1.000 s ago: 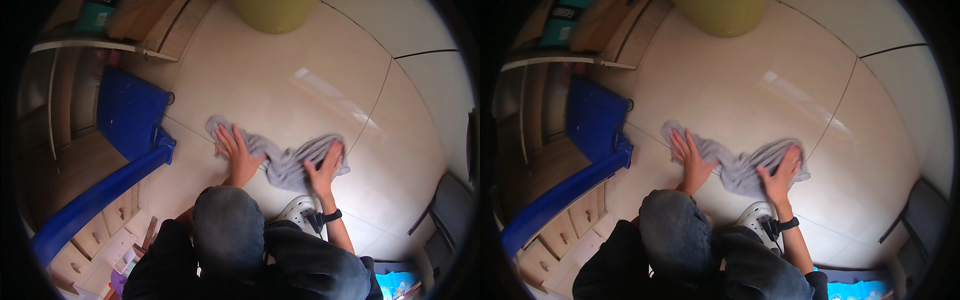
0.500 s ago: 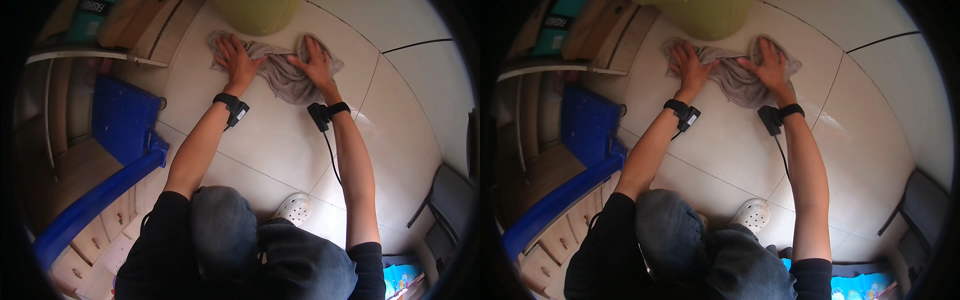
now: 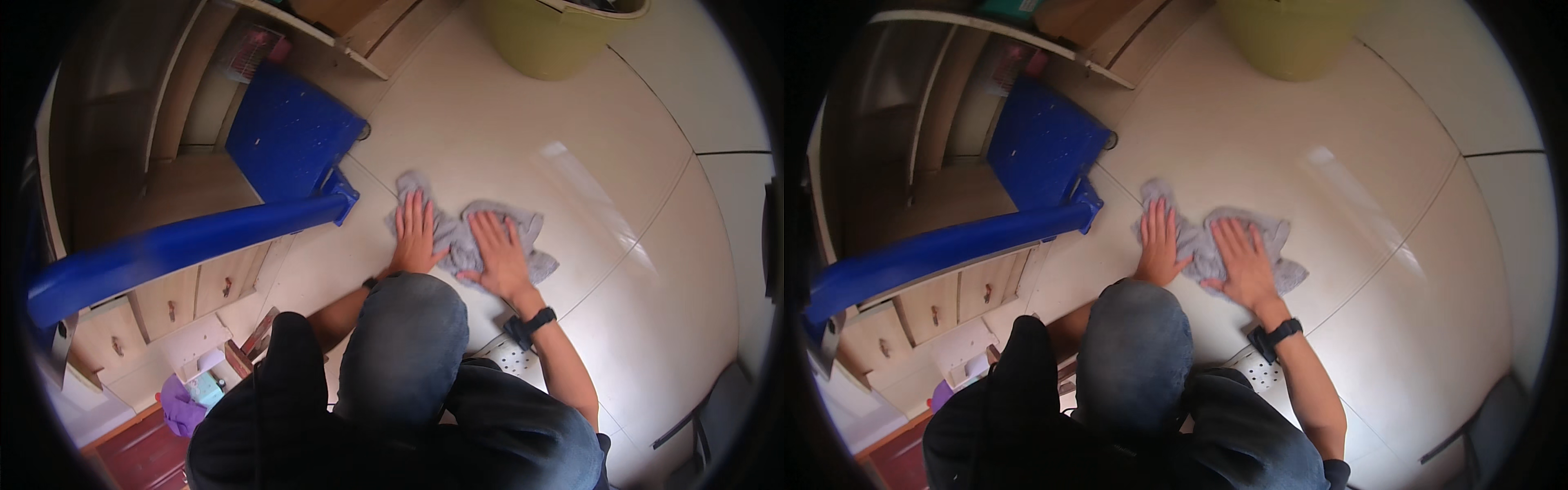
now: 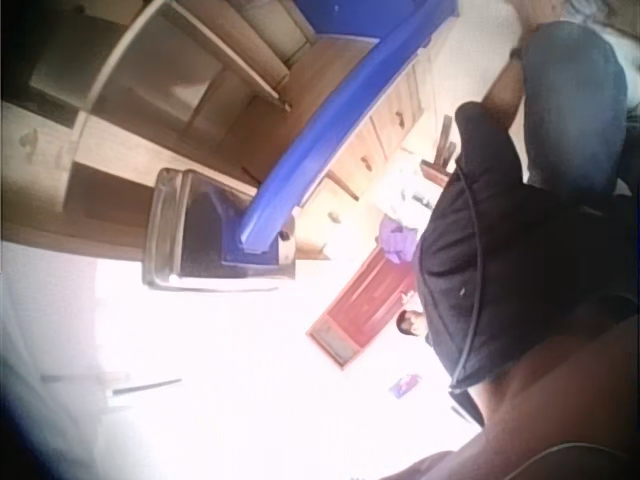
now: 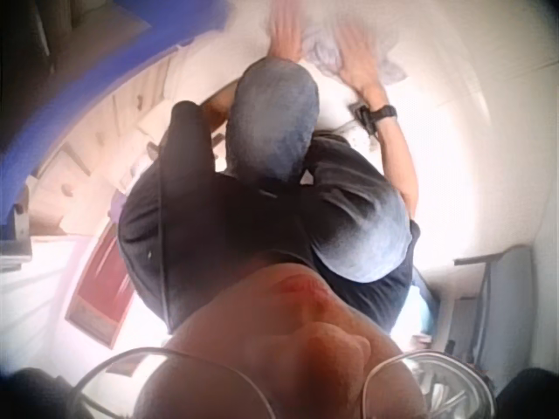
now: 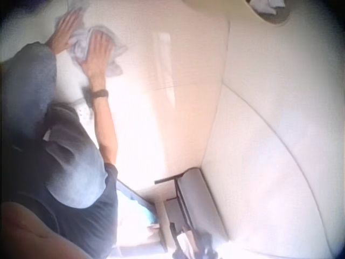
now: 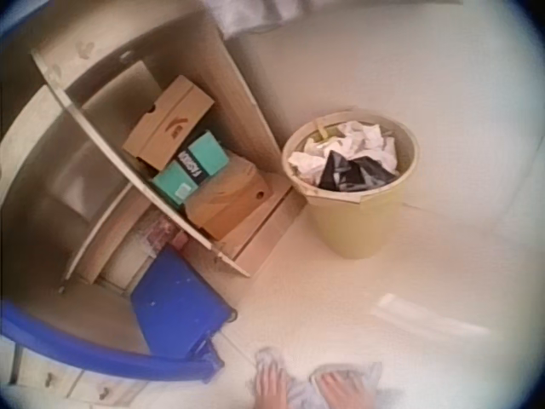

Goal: The person cleans the floor by hand using a cloth, then picks up a trash bin and continues wiping the floor surface, eventually picking up a scale.

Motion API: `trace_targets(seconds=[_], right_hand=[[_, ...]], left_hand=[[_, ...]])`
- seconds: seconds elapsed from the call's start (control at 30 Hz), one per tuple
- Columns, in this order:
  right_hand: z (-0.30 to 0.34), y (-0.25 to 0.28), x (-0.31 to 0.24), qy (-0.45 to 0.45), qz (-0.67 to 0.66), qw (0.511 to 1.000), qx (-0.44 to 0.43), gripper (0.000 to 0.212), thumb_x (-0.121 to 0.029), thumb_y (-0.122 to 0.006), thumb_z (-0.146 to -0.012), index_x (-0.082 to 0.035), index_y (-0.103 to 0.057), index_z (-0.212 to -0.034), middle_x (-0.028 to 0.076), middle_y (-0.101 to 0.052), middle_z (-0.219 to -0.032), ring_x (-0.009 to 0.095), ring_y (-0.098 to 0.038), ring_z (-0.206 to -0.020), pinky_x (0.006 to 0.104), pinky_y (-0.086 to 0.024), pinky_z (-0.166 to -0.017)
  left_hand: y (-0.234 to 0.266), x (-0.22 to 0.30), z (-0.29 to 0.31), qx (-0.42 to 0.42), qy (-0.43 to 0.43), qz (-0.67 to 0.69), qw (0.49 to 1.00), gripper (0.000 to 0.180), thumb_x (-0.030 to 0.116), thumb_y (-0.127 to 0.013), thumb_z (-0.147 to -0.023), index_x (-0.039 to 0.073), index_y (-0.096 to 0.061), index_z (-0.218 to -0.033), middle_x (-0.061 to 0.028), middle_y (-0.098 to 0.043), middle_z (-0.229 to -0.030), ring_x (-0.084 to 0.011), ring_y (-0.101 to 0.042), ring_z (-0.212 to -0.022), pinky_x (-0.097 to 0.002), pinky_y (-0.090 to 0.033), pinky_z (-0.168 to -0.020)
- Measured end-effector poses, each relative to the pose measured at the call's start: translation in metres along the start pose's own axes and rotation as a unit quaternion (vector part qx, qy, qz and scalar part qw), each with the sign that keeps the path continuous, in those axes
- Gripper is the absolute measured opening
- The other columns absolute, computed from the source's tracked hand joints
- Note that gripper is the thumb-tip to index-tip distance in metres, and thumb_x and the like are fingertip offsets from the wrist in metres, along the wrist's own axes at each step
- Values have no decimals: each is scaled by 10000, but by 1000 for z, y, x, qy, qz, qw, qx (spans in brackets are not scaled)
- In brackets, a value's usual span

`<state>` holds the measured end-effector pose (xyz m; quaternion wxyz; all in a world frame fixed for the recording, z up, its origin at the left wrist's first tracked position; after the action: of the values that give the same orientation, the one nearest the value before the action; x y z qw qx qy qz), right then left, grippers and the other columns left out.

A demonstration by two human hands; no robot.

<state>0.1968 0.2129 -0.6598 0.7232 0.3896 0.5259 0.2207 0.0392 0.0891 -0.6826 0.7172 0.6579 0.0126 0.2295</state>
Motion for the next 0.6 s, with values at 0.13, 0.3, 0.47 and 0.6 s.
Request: trace_targets(seconds=[0.13, 0.3, 0.47, 0.6], right_hand=[[19, -31, -38, 94, 20, 993, -67, 1066, -518, -753, -672, -51, -258, -1492, 120, -317, -1524, 262, -238, -1434, 455, -134, -1181], [24, -44, -44, 81, 46, 993, -72, 1016, -466, -757, -705, -55, -260, -1490, 108, -325, -1516, 255, -251, -1426, 448, -153, -1179], [18, -43, -53, 81, 2, 996, -36, 898, -395, -727, -762, -77, -293, -1482, 88, -352, -1503, 240, -278, -1414, 444, -170, -1176], [7, -51, -60, 154, -5, 988, -25, 683, -276, -670, -817, -95, -405, -1421, 63, -408, -1461, 218, -323, -1387, 423, -223, -1152]], left_hand=[[-40, -37, 97, 132, 80, -117, 981, 895, 384, -690, -789, -18, -250, -1456, -266, -182, -1538, -427, -127, -1442, -589, -226, -1088], [-58, -51, 138, 111, 131, -100, 980, 811, 343, -648, -827, 2, -265, -1454, -255, -271, -1505, -428, -234, -1405, -560, -308, -1056], [-55, -49, 131, 58, 106, -56, 991, 791, 333, -635, -837, 2, -266, -1453, -249, -317, -1479, -427, -285, -1377, -543, -329, -1046], [-58, -54, 123, 25, 81, -44, 995, 775, 325, -624, -845, 2, -267, -1452, -245, -354, -1459, -426, -325, -1355, -529, -345, -1037]])
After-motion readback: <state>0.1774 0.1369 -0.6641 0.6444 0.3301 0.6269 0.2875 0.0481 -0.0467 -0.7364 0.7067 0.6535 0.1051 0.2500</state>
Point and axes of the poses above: each hand's wrist, its own z-axis away from the middle knuckle, its own y-axis out of the back of the hand, x = y × z, the point moved 3 cm from there along -z, towards the middle knuckle
